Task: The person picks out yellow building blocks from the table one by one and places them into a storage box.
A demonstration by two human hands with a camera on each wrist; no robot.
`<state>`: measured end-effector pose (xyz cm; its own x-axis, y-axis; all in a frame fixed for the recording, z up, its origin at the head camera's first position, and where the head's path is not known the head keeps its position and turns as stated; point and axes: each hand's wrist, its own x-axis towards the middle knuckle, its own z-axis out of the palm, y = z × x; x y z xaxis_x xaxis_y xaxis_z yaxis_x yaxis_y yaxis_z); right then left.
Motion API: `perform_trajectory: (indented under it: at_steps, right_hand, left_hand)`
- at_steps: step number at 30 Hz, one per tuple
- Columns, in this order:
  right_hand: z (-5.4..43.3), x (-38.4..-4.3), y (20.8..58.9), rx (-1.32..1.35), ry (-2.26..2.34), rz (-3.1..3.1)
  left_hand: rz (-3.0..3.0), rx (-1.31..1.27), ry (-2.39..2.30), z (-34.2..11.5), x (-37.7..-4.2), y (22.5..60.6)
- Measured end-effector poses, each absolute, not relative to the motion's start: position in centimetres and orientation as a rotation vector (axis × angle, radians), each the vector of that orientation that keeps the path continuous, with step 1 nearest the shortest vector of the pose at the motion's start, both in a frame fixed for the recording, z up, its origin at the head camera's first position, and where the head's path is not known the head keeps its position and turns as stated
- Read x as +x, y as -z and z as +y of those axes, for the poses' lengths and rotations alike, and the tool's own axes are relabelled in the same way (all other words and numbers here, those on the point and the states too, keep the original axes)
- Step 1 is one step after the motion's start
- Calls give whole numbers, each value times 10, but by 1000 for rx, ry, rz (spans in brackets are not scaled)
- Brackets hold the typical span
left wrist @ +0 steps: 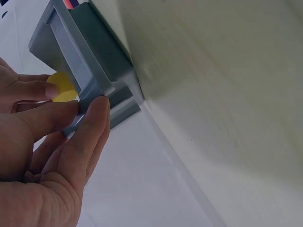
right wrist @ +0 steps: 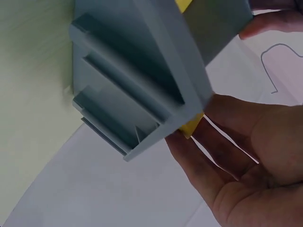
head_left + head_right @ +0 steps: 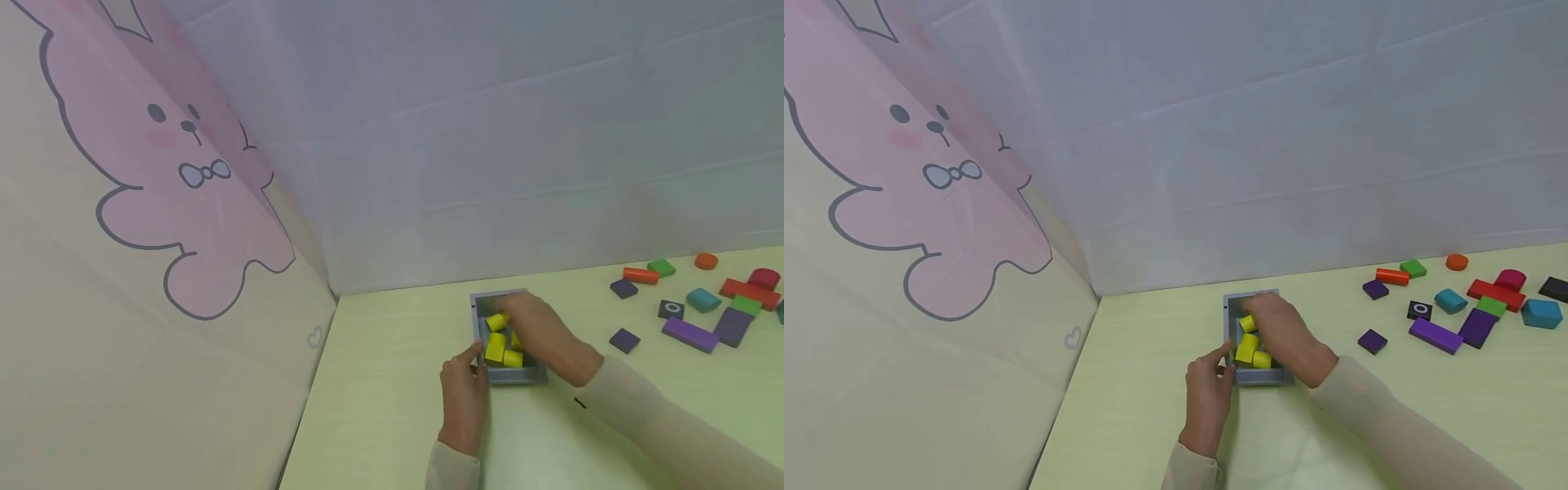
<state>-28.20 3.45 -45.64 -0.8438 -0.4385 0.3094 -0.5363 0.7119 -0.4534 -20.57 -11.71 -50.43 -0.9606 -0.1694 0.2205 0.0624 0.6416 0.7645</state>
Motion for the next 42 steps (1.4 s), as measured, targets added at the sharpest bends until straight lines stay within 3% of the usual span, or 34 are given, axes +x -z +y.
perform_trajectory:
  at_steps: [42]
  right_hand:
    - [19,-295,479,845,-530,-2772]
  left_hand:
    - [-2585,85,1224,-118,-206,506]
